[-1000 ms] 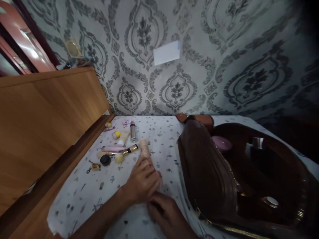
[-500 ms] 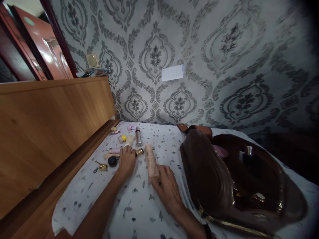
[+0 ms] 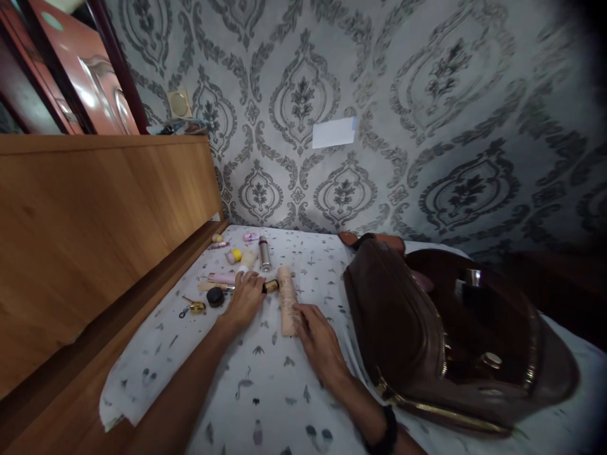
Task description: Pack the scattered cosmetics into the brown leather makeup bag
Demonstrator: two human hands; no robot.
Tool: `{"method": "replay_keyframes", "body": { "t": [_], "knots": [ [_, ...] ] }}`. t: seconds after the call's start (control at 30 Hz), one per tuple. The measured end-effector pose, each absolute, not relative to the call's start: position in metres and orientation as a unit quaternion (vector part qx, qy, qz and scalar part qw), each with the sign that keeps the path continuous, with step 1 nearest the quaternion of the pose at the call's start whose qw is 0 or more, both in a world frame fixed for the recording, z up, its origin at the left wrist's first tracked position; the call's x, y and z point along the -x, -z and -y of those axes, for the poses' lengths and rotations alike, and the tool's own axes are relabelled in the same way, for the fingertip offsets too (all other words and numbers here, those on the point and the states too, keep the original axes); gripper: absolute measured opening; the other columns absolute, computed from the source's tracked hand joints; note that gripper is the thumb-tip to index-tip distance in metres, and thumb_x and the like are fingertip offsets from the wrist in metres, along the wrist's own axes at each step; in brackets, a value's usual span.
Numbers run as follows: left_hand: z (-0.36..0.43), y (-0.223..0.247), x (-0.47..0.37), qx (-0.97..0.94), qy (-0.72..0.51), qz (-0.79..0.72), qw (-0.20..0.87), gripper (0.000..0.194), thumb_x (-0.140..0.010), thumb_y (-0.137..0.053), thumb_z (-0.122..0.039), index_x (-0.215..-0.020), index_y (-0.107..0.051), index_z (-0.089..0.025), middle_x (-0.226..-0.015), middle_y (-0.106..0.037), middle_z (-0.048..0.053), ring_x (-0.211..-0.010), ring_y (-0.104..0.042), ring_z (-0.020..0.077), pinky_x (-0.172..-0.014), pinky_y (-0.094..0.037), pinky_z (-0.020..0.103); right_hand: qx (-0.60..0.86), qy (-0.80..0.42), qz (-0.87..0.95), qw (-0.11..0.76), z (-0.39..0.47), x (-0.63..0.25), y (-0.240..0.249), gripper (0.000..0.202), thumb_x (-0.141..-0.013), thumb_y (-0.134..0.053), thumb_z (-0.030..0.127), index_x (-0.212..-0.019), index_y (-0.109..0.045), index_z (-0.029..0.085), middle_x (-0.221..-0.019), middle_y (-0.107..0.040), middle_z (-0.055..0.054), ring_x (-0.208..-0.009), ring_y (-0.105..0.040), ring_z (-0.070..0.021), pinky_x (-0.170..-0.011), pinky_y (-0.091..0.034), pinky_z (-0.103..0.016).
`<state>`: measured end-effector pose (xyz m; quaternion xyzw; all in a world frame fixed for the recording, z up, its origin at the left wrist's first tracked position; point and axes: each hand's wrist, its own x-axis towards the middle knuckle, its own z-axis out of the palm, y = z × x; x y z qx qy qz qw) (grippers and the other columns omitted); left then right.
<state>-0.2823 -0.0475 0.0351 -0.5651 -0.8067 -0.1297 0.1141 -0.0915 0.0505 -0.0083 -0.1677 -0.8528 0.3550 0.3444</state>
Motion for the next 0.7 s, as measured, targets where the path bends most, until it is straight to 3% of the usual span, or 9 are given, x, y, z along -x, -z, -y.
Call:
{"method": "replay_keyframes", "body": {
  "t": [0.13,0.23,0.37,0.47,0.57,0.7],
  "knots": [
    [0.05,-0.042,0.283,0.576,0.159,0.794,0.112,0.014,-0.093,-0.052,-0.019,-0.103,-0.061,-0.018,-0.108,-0.068,0.01,-0.113,-0.056,0.0268,-0.111,-0.029,0.049,0.177,-0.379,0.838,0.351,-0.052,0.094,0.01,0.027,-0.091,-0.047,0.024,-0.113,-0.063,0.02,-0.109,-0.068,-0.01,-0.101,-0.065,-0.0245,-0.091,-0.053,-0.039],
    [0.054,-0.048,0.283,0.574,0.219,0.783,0.1,0.014,-0.092,-0.053,-0.023,-0.101,-0.063,-0.02,-0.104,-0.069,0.009,-0.104,-0.059,0.0263,-0.099,-0.04,0.043,0.184,-0.401,0.823,0.357,-0.054,0.094,0.011,0.027,-0.091,-0.048,0.03,-0.109,-0.064,0.018,-0.106,-0.069,-0.011,-0.099,-0.065,-0.0252,-0.089,-0.053,-0.04],
    [0.055,-0.054,0.273,0.576,0.344,0.742,0.005,0.016,-0.09,-0.055,-0.025,-0.102,-0.064,-0.021,-0.098,-0.071,0.004,-0.089,-0.062,0.0218,-0.079,-0.045,0.032,0.203,-0.44,0.793,0.37,-0.053,0.092,0.006,0.031,-0.092,-0.048,0.039,-0.109,-0.063,0.019,-0.107,-0.07,-0.011,-0.099,-0.066,-0.0256,-0.087,-0.053,-0.039],
    [0.053,-0.056,0.257,0.589,0.414,0.692,-0.065,0.016,-0.087,-0.059,-0.025,-0.1,-0.065,-0.02,-0.094,-0.071,0.002,-0.086,-0.063,0.0202,-0.076,-0.046,0.029,0.246,-0.475,0.749,0.392,-0.052,0.089,-0.001,0.042,-0.091,-0.048,0.049,-0.118,-0.06,0.018,-0.107,-0.069,-0.011,-0.094,-0.066,-0.0252,-0.081,-0.053,-0.038],
    [0.05,-0.055,0.242,0.599,0.443,0.658,-0.11,0.017,-0.084,-0.062,-0.023,-0.099,-0.067,-0.019,-0.095,-0.072,0.003,-0.088,-0.064,0.0207,-0.078,-0.047,0.029,0.242,-0.547,0.701,0.39,-0.051,0.089,-0.009,0.049,-0.089,-0.051,0.058,-0.116,-0.06,0.018,-0.084,-0.067,-0.005,-0.071,-0.062,-0.0204,-0.066,-0.051,-0.033],
    [0.046,-0.048,0.232,0.577,0.494,0.632,-0.153,0.02,-0.08,-0.067,-0.024,-0.099,-0.068,-0.018,-0.096,-0.072,0.005,-0.091,-0.065,0.0216,-0.08,-0.049,0.03,0.222,-0.681,0.6,0.356,-0.052,0.089,-0.014,0.048,-0.078,-0.065,0.065,-0.096,-0.062,0.021,-0.063,-0.055,0.002,-0.049,-0.047,-0.0135,-0.046,-0.038,-0.026]
  ]
}}
